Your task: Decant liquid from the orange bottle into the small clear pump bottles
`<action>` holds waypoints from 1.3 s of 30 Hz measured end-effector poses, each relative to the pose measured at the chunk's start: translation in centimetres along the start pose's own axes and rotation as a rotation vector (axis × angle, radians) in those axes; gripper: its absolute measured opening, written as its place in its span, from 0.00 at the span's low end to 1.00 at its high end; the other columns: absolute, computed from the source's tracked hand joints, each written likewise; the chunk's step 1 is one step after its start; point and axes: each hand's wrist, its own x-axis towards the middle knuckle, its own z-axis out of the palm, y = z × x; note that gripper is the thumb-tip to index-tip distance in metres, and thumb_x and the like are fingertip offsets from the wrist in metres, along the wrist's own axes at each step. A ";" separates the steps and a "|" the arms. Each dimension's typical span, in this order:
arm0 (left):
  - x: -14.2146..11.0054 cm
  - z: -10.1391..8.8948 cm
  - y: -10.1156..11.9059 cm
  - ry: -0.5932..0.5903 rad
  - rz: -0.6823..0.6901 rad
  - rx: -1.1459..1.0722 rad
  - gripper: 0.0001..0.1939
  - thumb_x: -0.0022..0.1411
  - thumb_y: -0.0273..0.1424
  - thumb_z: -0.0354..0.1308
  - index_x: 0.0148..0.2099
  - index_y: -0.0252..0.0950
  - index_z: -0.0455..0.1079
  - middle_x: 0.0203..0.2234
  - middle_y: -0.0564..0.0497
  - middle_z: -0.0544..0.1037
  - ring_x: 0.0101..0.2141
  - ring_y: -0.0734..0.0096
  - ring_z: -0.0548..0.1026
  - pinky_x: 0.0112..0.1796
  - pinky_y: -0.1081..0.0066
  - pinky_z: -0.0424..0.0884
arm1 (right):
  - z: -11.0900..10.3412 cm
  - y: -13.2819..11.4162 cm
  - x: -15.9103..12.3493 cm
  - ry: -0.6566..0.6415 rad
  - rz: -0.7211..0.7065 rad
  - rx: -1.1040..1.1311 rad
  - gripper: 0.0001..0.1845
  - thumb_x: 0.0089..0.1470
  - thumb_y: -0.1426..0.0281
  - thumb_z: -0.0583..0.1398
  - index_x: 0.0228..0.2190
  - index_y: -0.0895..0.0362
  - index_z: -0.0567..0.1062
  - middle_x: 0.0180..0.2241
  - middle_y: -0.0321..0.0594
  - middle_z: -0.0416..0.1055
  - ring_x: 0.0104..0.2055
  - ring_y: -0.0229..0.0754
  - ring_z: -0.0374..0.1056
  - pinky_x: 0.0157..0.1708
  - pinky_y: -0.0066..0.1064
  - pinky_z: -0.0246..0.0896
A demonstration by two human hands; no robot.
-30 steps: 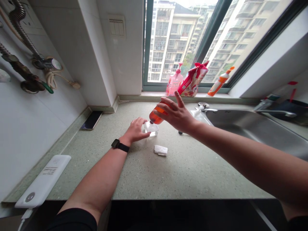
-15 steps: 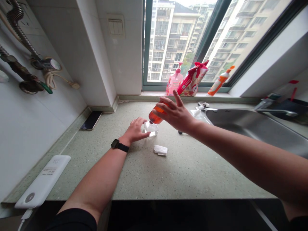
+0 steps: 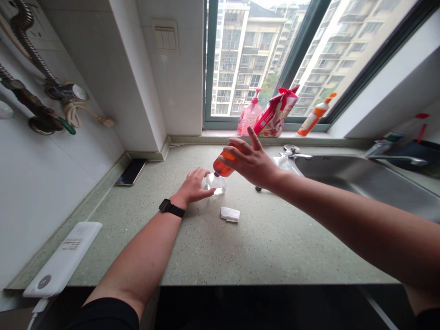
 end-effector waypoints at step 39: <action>-0.2 0.2 1.2 0.052 -0.010 -0.049 0.25 0.61 0.43 0.70 0.55 0.38 0.70 0.47 0.44 0.76 0.44 0.55 0.76 0.46 0.56 0.74 | 2.9 -1.3 -6.4 -0.056 0.415 0.137 0.37 0.62 0.78 0.58 0.68 0.40 0.67 0.62 0.44 0.70 0.69 0.60 0.60 0.75 0.76 0.33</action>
